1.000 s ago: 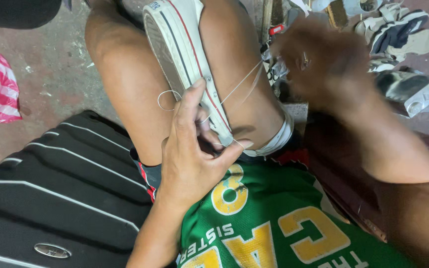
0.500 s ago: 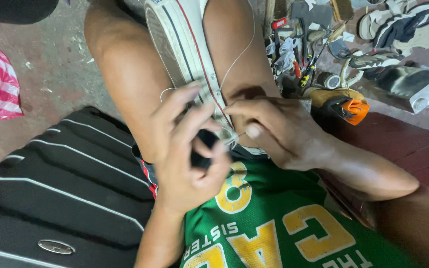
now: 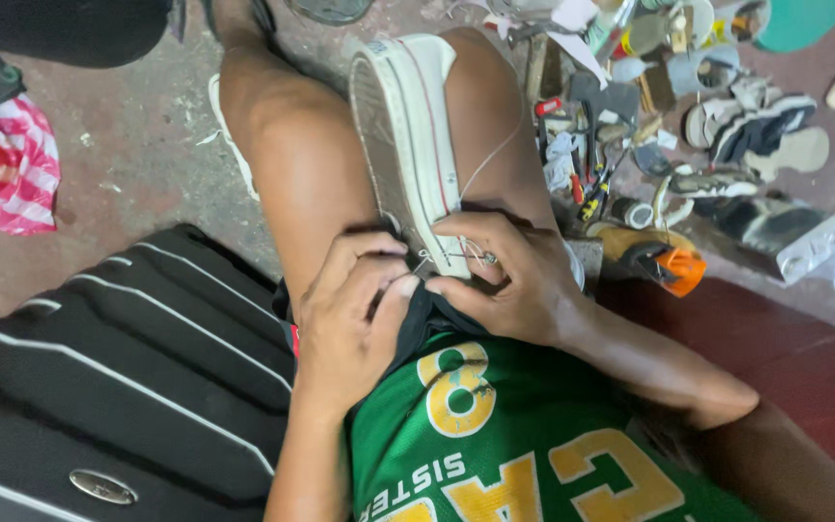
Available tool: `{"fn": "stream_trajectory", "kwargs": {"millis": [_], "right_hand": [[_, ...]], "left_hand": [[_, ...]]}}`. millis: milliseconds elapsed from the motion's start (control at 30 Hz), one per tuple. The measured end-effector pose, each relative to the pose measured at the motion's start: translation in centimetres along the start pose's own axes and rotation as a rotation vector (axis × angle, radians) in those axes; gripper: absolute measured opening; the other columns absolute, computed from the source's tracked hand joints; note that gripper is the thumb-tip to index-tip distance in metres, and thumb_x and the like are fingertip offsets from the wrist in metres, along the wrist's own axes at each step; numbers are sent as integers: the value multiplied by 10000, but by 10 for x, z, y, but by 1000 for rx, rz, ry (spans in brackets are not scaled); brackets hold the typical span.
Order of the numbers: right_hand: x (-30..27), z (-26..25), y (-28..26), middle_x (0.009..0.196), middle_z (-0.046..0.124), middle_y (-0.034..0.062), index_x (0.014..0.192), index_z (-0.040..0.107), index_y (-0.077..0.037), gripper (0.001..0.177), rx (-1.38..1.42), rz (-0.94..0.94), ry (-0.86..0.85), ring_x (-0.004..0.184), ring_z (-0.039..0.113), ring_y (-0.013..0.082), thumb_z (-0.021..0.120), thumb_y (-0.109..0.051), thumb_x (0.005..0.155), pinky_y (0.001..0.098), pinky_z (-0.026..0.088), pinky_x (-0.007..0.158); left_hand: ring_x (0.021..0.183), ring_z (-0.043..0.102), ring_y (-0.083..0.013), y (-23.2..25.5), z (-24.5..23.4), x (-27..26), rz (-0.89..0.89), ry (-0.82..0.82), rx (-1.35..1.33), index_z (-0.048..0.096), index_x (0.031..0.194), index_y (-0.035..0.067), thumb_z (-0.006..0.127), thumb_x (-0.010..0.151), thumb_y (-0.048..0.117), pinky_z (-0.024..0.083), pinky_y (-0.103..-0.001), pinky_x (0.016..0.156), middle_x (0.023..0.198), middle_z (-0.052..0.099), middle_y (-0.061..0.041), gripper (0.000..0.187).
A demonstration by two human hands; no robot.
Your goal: The person is sitting on the floor and sewing the sole of a white canvas shoe using a needle and white thread. They repeatedly push the needle through the shoe's edge and pull the thread tight to secure the sole.
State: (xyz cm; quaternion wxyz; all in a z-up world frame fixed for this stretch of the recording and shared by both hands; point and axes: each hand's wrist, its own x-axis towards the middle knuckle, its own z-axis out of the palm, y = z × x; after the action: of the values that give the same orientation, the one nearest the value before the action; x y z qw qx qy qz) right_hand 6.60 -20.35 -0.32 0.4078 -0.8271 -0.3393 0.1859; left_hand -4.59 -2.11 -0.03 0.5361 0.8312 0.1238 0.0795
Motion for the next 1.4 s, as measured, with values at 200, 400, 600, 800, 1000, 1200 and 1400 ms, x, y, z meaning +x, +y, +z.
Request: {"fn": "stream_trajectory", "kwargs": {"millis": [200,400,600,800,1000,1200,1400], "right_hand": [[4,0,-2,827,708,68,1253,692,-141,520,-62,297,-140,635,676,189,925,-222,796,329,557,621],[6,7,-3,1145,725,57,1265,628,-113,491,16,5,14,899,752,159,861,-165,836,294,614,722],[10,8,2,720,607,-2,1155,617,-105,409,128,202,-45,576,552,87,843,-82,814,250,473,518],[15,0,-5,593,443,-19,1202,585,-101,440,97,168,-107,512,441,89,815,-59,830,287,373,510],[18,-20,-21,582,492,12,1505,437,-105,827,-24,308,-325,485,523,132,844,-246,799,310,460,484],[16,-67,-14,792,704,53,1514,442,-184,927,-454,215,-552,688,699,227,873,-401,722,417,561,577],[14,-45,-8,1304,574,150,1434,494,-93,1056,-261,-108,-195,1079,669,323,876,-627,607,422,590,828]], "left_hand": [[786,592,-150,-8,-1,1,-399,-3,-544,662,1033,47,617,988,147,480,-288,656,1014,664,-91,119],[867,618,-313,1,6,5,62,48,264,657,1068,36,769,927,177,492,-389,764,947,597,-123,230],[564,376,-127,-23,-46,-16,-291,295,0,447,674,46,912,861,131,297,-269,531,675,414,-15,508],[711,396,-70,-61,-29,-30,-330,436,-229,509,878,44,793,999,17,350,-218,650,892,467,2,310],[914,593,-160,-14,-7,-6,-159,398,86,575,1237,57,708,908,71,504,-275,709,1338,553,-125,355],[868,635,-274,6,8,6,71,45,295,647,1146,57,839,881,184,524,-387,754,992,677,-81,352],[785,588,-301,3,9,9,50,49,286,628,876,60,832,870,176,474,-413,679,835,600,-95,235]]}}
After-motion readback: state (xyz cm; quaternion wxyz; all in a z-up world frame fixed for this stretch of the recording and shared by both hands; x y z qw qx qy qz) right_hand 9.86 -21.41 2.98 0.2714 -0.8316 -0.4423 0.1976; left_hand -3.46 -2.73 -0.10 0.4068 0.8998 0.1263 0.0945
